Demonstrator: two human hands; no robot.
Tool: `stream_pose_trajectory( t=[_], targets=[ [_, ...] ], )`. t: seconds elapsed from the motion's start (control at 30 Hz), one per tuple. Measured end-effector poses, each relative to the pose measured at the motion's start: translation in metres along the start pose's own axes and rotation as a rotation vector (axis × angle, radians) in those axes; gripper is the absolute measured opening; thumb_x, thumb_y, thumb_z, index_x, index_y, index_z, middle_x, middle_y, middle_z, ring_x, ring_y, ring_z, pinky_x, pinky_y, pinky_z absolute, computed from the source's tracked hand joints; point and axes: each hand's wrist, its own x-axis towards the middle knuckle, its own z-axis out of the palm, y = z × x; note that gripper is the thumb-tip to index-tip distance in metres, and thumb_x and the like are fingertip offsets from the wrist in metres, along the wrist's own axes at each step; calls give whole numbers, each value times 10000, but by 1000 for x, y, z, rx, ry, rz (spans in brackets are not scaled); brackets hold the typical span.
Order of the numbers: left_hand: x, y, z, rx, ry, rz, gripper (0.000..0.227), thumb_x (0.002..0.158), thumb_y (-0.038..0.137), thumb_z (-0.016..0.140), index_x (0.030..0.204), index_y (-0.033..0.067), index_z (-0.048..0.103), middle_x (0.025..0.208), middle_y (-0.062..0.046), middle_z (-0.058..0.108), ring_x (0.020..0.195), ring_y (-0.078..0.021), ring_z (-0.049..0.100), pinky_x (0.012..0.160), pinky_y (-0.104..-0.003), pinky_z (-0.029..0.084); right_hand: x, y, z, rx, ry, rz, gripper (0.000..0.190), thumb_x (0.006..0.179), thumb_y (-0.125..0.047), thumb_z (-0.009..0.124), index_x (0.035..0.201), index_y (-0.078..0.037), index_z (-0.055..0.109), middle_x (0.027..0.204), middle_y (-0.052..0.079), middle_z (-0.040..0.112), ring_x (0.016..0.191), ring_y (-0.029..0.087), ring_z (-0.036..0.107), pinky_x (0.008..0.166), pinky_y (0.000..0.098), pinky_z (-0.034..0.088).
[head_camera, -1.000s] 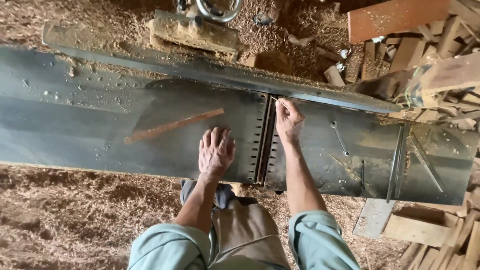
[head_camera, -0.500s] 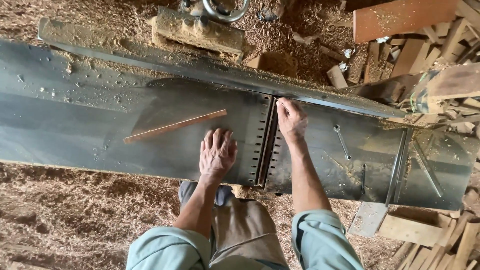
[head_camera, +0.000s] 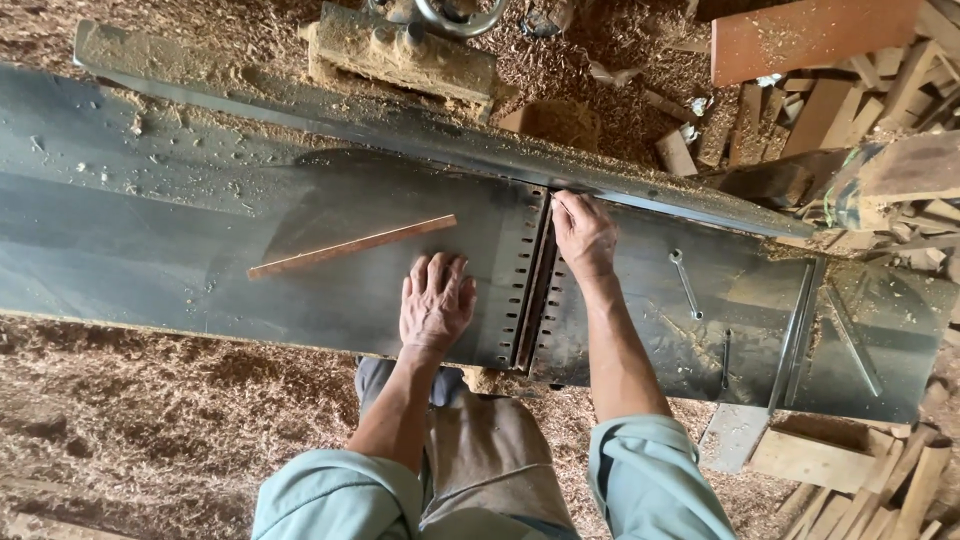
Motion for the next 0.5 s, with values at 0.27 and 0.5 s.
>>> stream_pose_trajectory(
  t=[0.27, 0.5],
  targets=[
    [1, 1, -1, -6, 16, 3, 376, 886, 356, 691, 1230, 205, 681, 1166, -79, 597, 1129, -339, 597, 779, -426, 514, 12, -15, -11, 68, -61, 120, 48, 940, -188, 761, 979, -215, 768, 803, 37, 730, 758, 287, 735, 687, 400, 586],
    [4, 1, -3, -11, 32, 9, 373, 884, 342, 696, 1227, 199, 673, 1161, -81, 589, 1127, -341, 595, 772, -431, 517, 10, -18, -8, 49, -77, 200, 46, 937, -221, 746, 953, -263, 758, 796, 13, 741, 773, 277, 744, 697, 403, 590]
  ],
)
